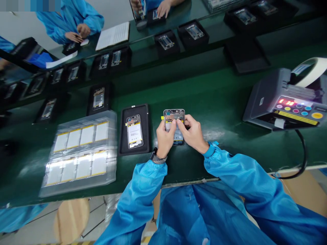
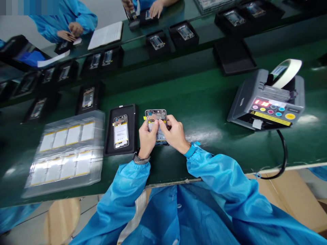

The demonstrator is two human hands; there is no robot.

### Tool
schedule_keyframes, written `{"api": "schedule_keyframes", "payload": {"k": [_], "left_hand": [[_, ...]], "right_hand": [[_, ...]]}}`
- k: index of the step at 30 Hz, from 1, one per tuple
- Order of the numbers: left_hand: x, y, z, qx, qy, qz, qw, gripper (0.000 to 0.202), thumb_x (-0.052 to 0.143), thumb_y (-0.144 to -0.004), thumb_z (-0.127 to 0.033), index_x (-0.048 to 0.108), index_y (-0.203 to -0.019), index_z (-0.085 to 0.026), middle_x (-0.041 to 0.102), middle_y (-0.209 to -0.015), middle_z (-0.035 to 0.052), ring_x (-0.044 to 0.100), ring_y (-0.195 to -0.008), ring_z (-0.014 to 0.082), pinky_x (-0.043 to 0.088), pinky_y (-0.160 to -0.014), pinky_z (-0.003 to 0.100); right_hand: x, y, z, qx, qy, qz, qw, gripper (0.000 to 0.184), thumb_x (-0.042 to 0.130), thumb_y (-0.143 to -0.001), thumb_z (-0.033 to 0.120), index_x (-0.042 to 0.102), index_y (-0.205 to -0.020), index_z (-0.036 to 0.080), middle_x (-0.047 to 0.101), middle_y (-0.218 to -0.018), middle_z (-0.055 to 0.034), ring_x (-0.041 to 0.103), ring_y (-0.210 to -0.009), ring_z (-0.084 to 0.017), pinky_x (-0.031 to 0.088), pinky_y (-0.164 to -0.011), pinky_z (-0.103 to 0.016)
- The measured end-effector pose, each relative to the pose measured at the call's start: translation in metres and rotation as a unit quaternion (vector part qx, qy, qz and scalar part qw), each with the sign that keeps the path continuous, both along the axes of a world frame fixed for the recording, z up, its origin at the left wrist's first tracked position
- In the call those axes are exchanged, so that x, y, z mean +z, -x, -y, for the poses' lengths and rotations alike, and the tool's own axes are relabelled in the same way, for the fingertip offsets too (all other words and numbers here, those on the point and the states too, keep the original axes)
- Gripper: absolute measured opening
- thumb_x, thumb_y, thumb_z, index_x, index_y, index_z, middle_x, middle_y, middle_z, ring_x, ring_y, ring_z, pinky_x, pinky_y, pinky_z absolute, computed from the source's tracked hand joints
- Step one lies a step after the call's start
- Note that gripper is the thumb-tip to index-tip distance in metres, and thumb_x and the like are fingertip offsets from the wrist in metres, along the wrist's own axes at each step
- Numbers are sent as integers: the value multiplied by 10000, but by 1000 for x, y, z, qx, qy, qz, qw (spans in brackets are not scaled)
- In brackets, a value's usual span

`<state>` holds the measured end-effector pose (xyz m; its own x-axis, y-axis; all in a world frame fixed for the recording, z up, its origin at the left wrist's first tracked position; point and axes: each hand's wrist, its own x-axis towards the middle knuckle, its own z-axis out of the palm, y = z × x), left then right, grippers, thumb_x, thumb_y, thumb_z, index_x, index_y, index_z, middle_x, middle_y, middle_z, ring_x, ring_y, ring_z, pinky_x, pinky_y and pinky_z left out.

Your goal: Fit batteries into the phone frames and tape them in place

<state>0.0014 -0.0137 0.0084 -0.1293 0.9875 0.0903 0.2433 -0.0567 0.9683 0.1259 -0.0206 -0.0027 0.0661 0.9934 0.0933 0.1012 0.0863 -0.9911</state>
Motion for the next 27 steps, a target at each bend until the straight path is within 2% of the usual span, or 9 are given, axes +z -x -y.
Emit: {"api": "schedule_keyframes", "payload": {"k": [4, 8, 13, 17, 22, 27], "left_hand": [[1, -1, 0, 4, 4, 2, 1000, 339, 709, -885, -482, 725, -969, -154, 718, -847, 48, 608, -742, 165, 478, -679, 256], [-1, -1, -1, -3, 25, 29, 999, 334, 731, -860, -480, 731, -918, -151, 719, -830, 49, 618, -737, 174, 487, -673, 265], [-7, -3, -2, 1, 63, 52, 997, 366, 753, -827, -511, 726, -867, -148, 695, -780, 32, 598, -694, 161, 464, -623, 253], [-11, -3, -3, -5, 86, 69, 994, 383, 743, -840, -529, 705, -842, -148, 678, -745, 22, 570, -648, 145, 454, -592, 246], [-8, 0, -4, -24, 81, 65, 994, 379, 728, -861, -532, 700, -854, -154, 672, -754, 25, 577, -677, 149, 455, -602, 245], [-6, 0, -5, -5, 73, 48, 996, 371, 736, -843, -516, 687, -823, -149, 646, -732, 16, 538, -648, 137, 422, -577, 240]], "right_hand": [[2, 0, -1, -19, -12, 31, 999, 305, 579, -959, 504, 555, -852, 219, 609, -638, 18, 512, -546, -133, 354, -536, -261], [0, 1, -1, -43, -12, 30, 999, 300, 604, -919, 479, 528, -782, 223, 544, -596, 35, 471, -544, -123, 340, -540, -255], [-5, 3, -2, -55, 7, -10, 998, 264, 656, -870, 422, 528, -757, 221, 567, -629, 22, 473, -571, -127, 350, -547, -255], [-8, 3, -5, -48, 33, -35, 998, 298, 674, -865, 458, 534, -754, 220, 582, -640, 14, 489, -572, -130, 359, -536, -252], [-9, 3, -7, -16, 47, -74, 996, 323, 657, -887, 531, 594, -866, 215, 648, -712, -7, 559, -614, -152, 421, -557, -263], [-10, 3, -6, -10, 36, -66, 997, 289, 655, -899, 491, 590, -872, 210, 645, -703, 1, 557, -600, -143, 407, -551, -255]]}}
